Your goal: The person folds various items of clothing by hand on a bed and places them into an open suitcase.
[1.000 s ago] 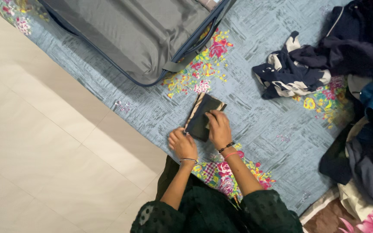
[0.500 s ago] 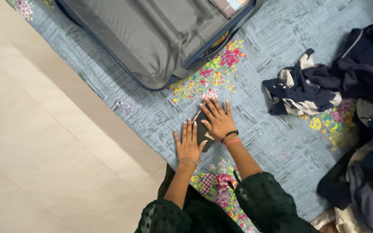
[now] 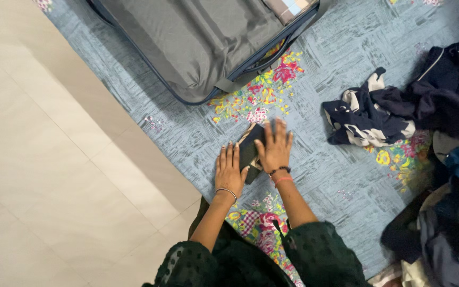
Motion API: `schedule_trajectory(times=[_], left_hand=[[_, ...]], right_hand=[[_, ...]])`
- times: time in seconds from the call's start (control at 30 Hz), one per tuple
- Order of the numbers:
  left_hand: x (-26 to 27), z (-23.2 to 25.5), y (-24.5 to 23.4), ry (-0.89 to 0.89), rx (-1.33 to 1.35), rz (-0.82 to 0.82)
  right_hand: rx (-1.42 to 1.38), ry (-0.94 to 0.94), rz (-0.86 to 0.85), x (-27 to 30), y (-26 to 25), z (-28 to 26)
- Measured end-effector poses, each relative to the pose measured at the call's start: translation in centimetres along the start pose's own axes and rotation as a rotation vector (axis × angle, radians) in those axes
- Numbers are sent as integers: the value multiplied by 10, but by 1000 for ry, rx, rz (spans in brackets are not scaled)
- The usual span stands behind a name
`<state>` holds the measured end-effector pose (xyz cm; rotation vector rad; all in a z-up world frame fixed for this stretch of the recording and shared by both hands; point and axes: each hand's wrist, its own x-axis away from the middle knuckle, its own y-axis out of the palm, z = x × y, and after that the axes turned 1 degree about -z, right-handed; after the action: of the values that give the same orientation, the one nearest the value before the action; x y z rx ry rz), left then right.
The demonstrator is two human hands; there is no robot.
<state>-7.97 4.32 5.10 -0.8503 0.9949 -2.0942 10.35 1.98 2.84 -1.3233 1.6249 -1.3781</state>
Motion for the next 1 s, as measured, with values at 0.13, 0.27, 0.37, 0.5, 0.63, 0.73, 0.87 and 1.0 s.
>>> schedule_trajectory(times=[0.13, 0.27, 0.37, 0.5, 0.63, 0.73, 0.87, 1.0], left_hand=[[-9, -1, 0, -22, 85, 22], [-31, -6, 8, -189, 143, 20], [-35, -19, 14, -211, 159, -114], [-17, -31, 21, -185, 318, -258], [23, -32, 5, -330, 749, -335], [48, -41, -8, -193, 717, -265], [82, -54, -33, -113, 720, -249], [102, -60, -78, -90, 842, -273]], right_hand=[[-457, 379, 372, 65, 40, -5], [-731, 698, 426, 96, 89, -2], [-1501, 937, 156, 110, 87, 5], [-1425, 983, -43, 129, 72, 12], [-1529, 1009, -121, 161, 50, -3], [-1695, 1079, -162, 179, 30, -28], [-1899, 983, -253, 200, 11, -56], [-1952, 834, -328, 217, -13, -79]])
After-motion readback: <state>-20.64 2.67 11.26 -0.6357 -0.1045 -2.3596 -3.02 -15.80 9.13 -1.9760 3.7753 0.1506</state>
